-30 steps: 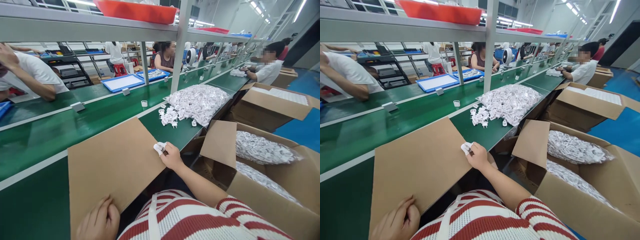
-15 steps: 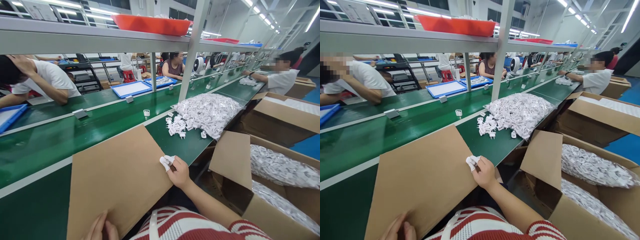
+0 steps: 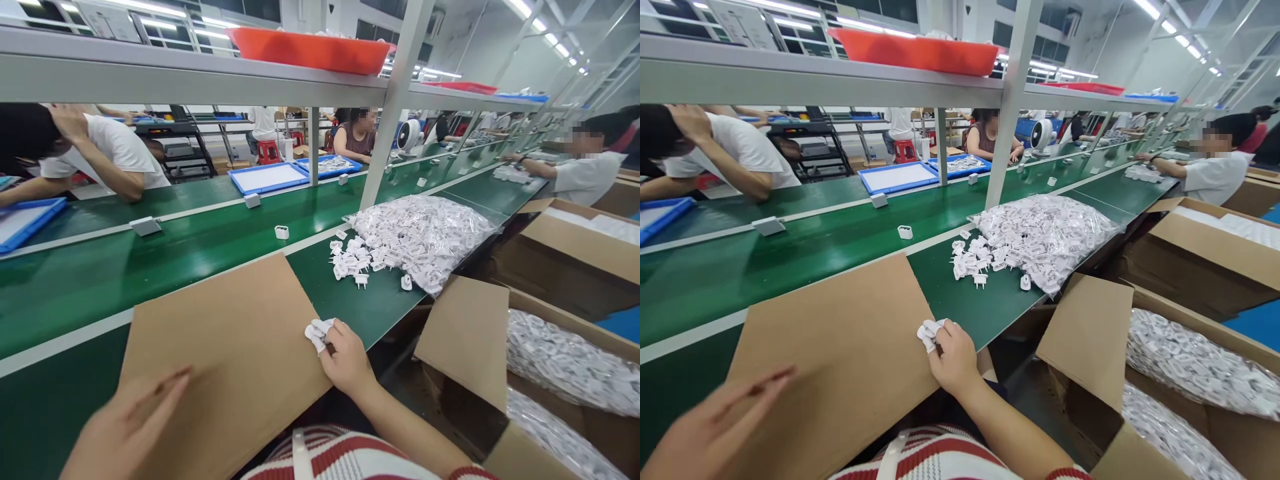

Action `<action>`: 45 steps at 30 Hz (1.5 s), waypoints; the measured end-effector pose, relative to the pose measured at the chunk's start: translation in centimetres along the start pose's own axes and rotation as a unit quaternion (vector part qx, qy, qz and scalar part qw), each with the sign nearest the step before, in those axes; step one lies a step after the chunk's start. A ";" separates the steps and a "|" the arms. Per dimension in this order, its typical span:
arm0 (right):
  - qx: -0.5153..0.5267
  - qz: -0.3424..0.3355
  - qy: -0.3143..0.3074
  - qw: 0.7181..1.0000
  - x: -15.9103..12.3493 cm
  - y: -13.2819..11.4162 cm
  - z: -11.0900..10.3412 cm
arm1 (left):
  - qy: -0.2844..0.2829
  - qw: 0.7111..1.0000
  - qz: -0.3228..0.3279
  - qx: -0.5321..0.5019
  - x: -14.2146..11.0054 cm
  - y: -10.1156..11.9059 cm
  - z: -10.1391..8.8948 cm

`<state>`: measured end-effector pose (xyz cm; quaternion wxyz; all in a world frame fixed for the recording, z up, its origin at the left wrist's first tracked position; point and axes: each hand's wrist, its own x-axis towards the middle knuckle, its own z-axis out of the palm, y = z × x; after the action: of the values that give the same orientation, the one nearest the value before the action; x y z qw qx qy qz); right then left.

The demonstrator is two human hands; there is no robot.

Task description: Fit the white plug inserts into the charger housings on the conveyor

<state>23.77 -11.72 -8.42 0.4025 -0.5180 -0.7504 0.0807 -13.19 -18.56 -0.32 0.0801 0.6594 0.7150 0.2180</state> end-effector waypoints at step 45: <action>0.491 0.311 -0.152 0.800 2.6 -2.7 -1.7 | -0.049 0.993 0.067 -0.088 -3.6 9.1 4.8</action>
<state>22.65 -11.20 -4.49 0.4372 -0.4376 -0.4608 0.6365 -2.53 -20.76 -1.41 0.1582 0.7061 0.6426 0.2519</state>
